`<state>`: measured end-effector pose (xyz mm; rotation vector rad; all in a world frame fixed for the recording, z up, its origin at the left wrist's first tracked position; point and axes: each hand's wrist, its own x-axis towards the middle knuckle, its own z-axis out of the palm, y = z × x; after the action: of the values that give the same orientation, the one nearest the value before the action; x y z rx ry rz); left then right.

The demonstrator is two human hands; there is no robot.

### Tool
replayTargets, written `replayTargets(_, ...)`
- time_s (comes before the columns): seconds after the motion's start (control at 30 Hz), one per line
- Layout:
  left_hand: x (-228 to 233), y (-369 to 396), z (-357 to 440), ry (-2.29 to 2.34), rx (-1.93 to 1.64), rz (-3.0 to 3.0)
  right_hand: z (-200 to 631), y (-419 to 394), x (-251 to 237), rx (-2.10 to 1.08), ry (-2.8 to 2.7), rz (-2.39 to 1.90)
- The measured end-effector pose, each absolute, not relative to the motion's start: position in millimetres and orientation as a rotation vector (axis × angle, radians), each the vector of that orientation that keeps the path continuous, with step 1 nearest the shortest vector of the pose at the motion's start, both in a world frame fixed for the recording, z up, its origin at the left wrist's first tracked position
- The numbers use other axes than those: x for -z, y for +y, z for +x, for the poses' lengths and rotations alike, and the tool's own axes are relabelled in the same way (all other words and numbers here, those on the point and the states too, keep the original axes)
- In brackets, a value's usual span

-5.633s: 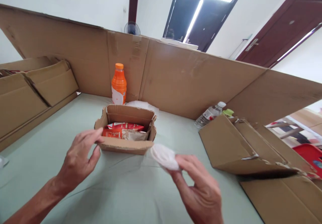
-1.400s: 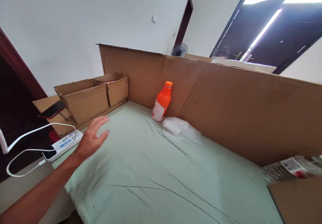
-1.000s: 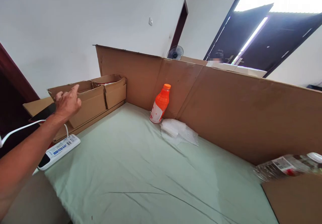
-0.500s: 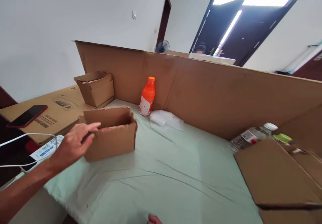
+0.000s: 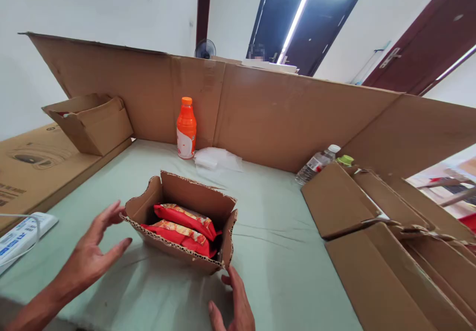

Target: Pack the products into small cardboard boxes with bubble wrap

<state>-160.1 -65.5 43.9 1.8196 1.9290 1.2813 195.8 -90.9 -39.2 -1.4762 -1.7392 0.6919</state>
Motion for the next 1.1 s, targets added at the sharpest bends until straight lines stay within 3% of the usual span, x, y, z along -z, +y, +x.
replayTargets(0.13, -6.3, -53.4, -145.0, 1.716, -1.099, 1.608, 192.5, -70.6, 16.2, -0.749, -1.899, -1.500)
replayTargets(0.53, 22.5, 24.8, -148.2, 1.873, -1.434, 1.116, 142.9, 69.9, -6.1, -0.908, -2.033, -1.314)
replayTargets(0.73, 58.1, 27.8, -153.9, 1.874, -1.403, 1.099, 177.1, 161.8, -4.6, -0.229, -2.273, -1.437)
replayTargets(0.93, 69.6, 28.6, -156.5, 1.856, -1.447, 1.008, 165.1, 264.0, -1.2, -0.066, -2.390, -1.569)
replayTargets(1.1, 70.9, 30.2, -160.9, 1.863, -1.440, 1.001, 159.8, 278.1, -18.8, 0.122, -2.378, -1.636)
